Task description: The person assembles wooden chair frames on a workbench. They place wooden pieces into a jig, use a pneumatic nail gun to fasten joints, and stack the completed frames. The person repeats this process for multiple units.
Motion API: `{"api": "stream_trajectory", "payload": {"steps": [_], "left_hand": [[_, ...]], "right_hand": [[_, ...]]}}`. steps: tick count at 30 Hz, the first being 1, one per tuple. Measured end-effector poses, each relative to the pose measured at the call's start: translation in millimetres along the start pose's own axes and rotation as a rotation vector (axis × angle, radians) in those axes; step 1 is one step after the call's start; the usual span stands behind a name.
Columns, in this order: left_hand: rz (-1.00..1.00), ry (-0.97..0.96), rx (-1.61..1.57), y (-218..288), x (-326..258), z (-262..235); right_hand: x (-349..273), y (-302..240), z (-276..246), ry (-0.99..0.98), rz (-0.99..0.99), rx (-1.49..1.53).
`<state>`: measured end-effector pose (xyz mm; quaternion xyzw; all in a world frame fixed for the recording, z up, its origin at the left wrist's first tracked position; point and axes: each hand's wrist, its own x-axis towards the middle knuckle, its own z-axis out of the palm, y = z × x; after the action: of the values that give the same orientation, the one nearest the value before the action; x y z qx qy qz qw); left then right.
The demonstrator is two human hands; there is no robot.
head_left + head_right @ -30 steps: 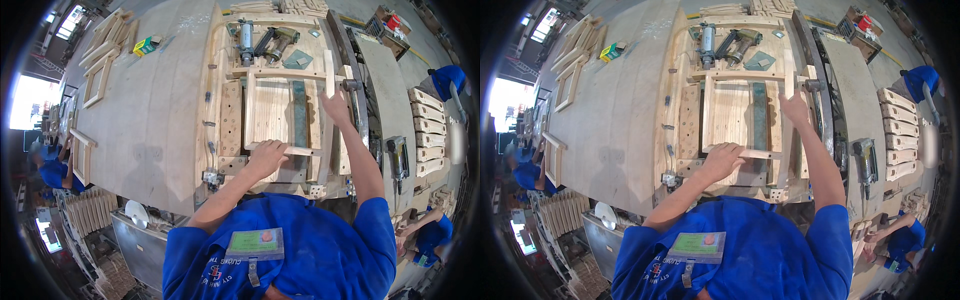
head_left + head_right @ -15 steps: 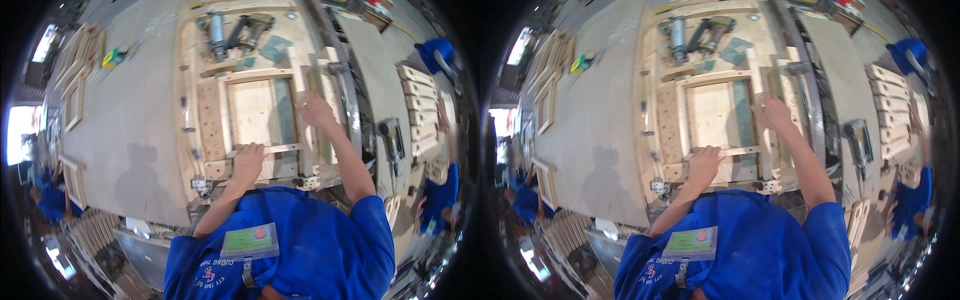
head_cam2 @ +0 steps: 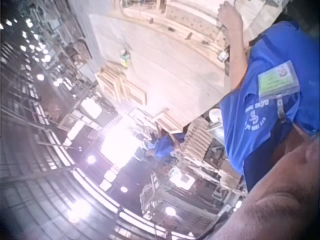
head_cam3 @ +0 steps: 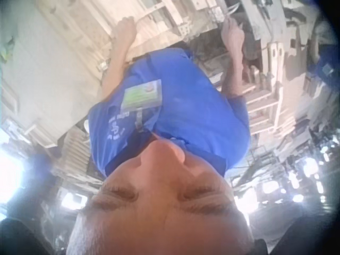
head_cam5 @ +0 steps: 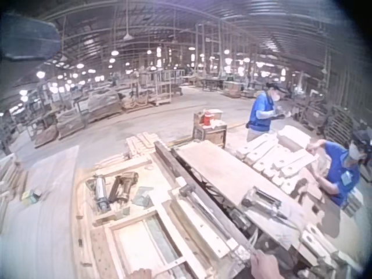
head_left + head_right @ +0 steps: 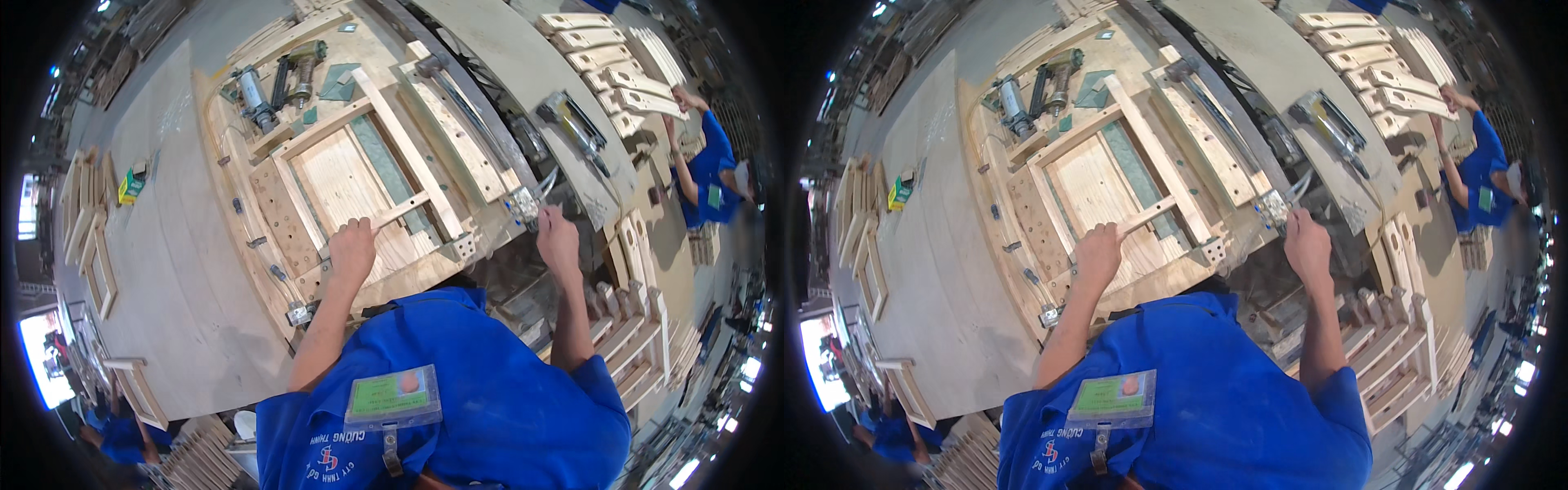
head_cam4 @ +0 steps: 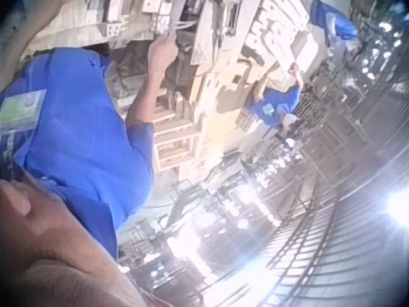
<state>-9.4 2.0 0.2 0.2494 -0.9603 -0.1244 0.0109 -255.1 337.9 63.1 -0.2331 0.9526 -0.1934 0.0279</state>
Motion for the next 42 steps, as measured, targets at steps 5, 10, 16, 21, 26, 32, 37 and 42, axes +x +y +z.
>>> {"api": "stream_trajectory", "payload": {"steps": [5,10,16,21,26,32,37,42], "left_hand": [[0.057,-0.010,0.103,-4,2,4],[0.125,0.014,0.109,-7,3,7],[0.164,0.046,0.133,-6,5,8],[0.146,0.030,0.136,-4,4,14],[0.128,0.002,0.122,6,3,22],[0.205,0.021,0.211,21,19,30],[0.147,0.025,0.431,-23,10,8],[0.111,-0.056,0.434,28,-5,-5]], "right_hand": [[-1,-14,16,0.106,-0.014,0.043],[-14,-19,21,0.172,-0.070,0.095],[-54,-39,22,0.134,0.016,0.332],[-126,-50,25,0.224,0.029,0.528],[-247,-37,52,-0.007,0.115,0.695],[-407,53,105,-0.503,0.411,0.347],[-517,97,119,-0.396,0.744,0.083],[-562,161,99,-0.124,0.829,-0.264]]}}
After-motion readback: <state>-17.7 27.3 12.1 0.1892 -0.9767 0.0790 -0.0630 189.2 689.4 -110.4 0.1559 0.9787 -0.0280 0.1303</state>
